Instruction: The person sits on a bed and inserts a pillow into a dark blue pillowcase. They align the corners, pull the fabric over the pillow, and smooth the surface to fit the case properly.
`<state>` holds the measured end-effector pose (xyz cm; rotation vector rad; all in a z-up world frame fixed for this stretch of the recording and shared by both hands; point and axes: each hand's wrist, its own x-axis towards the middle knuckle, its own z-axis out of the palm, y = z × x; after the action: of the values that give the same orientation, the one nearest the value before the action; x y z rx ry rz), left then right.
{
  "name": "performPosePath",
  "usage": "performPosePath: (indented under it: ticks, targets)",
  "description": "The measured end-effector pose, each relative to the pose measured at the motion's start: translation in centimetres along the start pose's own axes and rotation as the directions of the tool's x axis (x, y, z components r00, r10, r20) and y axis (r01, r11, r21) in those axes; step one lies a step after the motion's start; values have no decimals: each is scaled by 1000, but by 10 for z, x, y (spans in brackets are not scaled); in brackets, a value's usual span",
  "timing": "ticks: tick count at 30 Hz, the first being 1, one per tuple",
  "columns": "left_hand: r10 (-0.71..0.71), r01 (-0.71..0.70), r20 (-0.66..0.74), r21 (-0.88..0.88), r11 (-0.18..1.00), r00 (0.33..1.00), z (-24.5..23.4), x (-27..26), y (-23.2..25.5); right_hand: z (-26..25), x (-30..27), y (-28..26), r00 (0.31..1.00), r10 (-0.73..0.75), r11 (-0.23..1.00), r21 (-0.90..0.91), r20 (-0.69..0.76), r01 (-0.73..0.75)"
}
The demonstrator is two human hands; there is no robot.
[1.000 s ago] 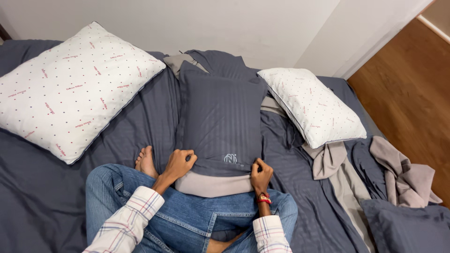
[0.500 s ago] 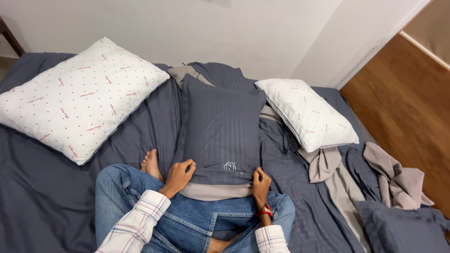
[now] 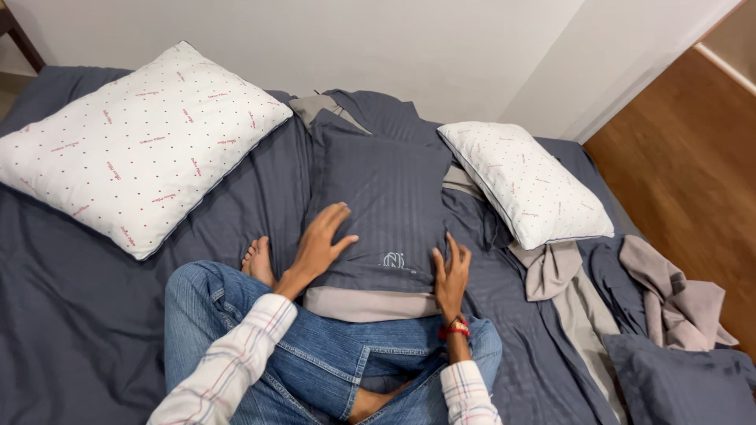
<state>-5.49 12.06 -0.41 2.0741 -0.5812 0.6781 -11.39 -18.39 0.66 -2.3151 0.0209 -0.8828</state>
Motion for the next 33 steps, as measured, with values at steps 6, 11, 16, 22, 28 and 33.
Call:
performPosePath:
  ticks: [6,11,16,22,28,33]
  targets:
    - [-98,98,4,-103,990,995,41,-4,-21,42,16,3,987,-151,979,127,-57,157]
    - [-175,167,-32,-164,972,984,32,2,-9,49,0,9,989,0,987,157,-151,24]
    - [-172,157,-55,-219,963,983,31,11,2,52,-4,15,978,36,993,117,-205,-12]
    - [-220,231,90,-146,962,971,37,20,1,51,7,25,986,167,967,196,-10,-162]
    - [-114,111,-44,-81,991,992,14,29,-27,32,22,14,1000,11,968,249,-29,-3]
    - [-276,292,121,-140,946,953,20,16,-45,40,20,34,969,236,895,373,66,-244]
